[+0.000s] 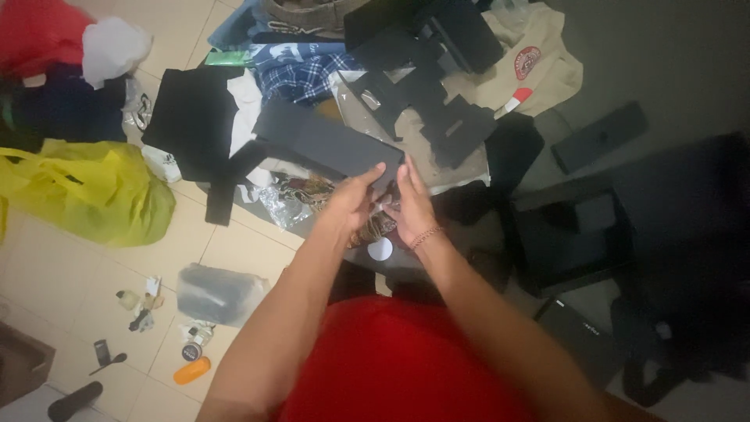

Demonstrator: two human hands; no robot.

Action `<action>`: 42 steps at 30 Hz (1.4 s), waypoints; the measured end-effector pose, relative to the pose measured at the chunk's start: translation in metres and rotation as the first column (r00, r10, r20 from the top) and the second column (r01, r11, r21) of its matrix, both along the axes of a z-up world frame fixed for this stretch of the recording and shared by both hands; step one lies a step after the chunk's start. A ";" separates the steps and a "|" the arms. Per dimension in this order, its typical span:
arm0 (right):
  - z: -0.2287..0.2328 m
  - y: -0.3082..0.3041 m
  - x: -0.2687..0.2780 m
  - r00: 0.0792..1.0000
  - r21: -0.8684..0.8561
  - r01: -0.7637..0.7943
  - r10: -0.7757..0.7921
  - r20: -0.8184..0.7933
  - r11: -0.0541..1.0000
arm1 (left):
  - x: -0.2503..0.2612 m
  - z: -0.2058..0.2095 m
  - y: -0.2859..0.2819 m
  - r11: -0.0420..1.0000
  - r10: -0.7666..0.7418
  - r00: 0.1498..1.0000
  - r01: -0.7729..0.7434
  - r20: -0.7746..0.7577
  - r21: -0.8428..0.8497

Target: The person assembles a black cardboard box by hand, folding and interlocking its flaps. The person repeatedly adjusts the flaps to form the box structure. The person places the assembled box on a table with other items.

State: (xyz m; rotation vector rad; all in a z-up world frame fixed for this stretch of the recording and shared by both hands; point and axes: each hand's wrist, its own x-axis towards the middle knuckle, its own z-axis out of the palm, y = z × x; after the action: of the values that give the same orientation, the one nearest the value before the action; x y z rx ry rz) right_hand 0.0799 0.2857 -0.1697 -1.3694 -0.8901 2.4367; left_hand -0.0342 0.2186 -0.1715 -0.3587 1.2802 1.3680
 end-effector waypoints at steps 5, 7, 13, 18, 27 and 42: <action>-0.036 -0.003 -0.002 0.990 0.022 0.109 -0.107 -0.097 0.994 | 0.004 -0.031 0.000 0.994 0.062 0.996 -0.067 0.072 0.081; -0.034 -0.005 -0.004 0.991 0.000 0.114 -0.114 -0.073 0.993 | 0.004 -0.032 0.000 0.993 0.074 0.995 -0.080 0.066 0.091; -0.039 -0.011 -0.012 0.989 0.127 0.135 -0.125 -0.084 0.983 | 0.005 -0.032 0.005 0.993 0.115 0.992 -0.115 0.055 -0.009; -0.027 -0.012 -0.021 0.977 0.033 0.200 -0.197 -0.085 0.979 | 0.006 -0.031 0.005 0.990 0.124 0.991 -0.127 0.056 0.061; -0.025 -0.015 -0.010 0.999 0.287 0.040 -0.032 -0.031 0.957 | 0.013 -0.016 0.002 0.983 0.134 0.991 -0.131 -0.015 0.127; -0.047 0.031 0.002 0.889 0.610 -0.217 0.413 -0.199 0.762 | -0.011 0.022 -0.011 0.998 -0.023 0.946 0.041 -0.324 0.049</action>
State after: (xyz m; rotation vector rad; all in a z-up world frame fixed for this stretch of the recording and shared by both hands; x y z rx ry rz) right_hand 0.0815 0.3169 -0.2164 -0.6111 -1.6985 2.2096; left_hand -0.0451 0.2078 -0.1499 -0.0738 1.5050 1.4732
